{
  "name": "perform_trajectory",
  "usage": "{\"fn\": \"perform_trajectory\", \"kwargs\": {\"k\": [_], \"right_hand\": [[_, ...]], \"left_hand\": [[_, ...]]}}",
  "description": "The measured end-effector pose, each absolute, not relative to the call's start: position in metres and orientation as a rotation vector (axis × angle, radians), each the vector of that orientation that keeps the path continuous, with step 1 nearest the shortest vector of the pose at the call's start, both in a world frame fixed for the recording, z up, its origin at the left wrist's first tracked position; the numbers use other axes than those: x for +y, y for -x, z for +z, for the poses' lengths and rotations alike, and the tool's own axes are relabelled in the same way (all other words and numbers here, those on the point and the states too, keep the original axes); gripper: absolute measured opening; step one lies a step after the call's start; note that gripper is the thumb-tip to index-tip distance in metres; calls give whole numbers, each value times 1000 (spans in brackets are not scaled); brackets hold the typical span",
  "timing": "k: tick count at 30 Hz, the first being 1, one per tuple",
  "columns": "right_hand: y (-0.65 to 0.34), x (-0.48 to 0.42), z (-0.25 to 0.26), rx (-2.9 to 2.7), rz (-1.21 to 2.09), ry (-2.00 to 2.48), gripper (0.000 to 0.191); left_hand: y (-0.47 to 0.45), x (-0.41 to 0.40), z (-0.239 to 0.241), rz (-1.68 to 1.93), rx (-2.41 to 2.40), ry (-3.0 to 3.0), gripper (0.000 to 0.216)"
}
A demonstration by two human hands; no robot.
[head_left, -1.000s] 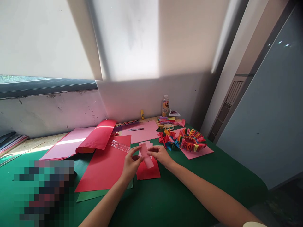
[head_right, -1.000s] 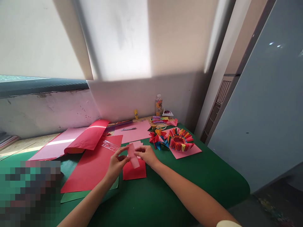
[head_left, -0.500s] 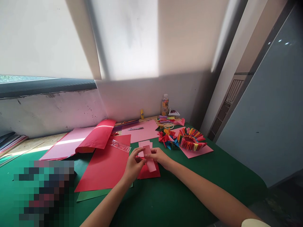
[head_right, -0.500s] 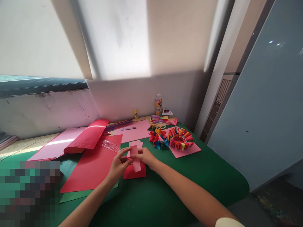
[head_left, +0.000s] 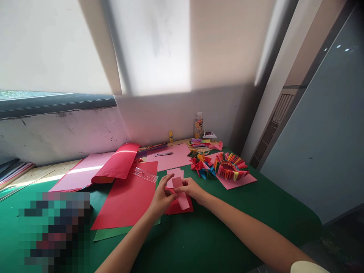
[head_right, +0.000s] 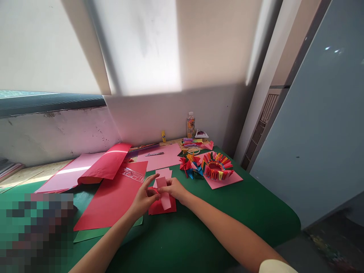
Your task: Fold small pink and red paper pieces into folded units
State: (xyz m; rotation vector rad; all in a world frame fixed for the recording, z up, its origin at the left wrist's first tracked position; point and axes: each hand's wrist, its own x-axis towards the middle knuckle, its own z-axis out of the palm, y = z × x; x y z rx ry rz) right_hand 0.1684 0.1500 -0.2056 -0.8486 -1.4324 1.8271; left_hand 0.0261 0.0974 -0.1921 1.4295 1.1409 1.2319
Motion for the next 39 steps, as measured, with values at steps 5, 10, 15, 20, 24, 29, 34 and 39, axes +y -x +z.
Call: {"fn": "perform_trajectory", "kwargs": {"k": [5, 10, 15, 20, 24, 29, 34, 39], "right_hand": [[-168, 152, -205, -1375, 1776, 791, 34], [-166, 153, -202, -1312, 1745, 834, 38], [-164, 147, -197, -1247, 1778, 805, 37], [-163, 147, -195, -1128, 1767, 862, 39], [-166, 154, -195, -1032, 1677, 900, 41], [-166, 153, -190, -985, 1639, 880, 38], [-178, 168, -189, -882, 1515, 967, 41], [-194, 186, -193, -883, 1437, 1034, 41]], "left_hand": [[-27, 100, -195, 1304, 1214, -1209, 43], [-29, 101, -197, 1299, 1212, -1200, 29], [-28, 101, -196, 1294, 1198, -1310, 26], [-28, 101, -195, 1235, 1214, -1306, 24], [-29, 99, -193, 1208, 1195, -1380, 23], [-29, 98, -191, 1208, 1169, -1390, 21], [-38, 92, -195, 1150, 1208, -1487, 16], [-45, 87, -195, 1107, 1237, -1526, 17]]}}
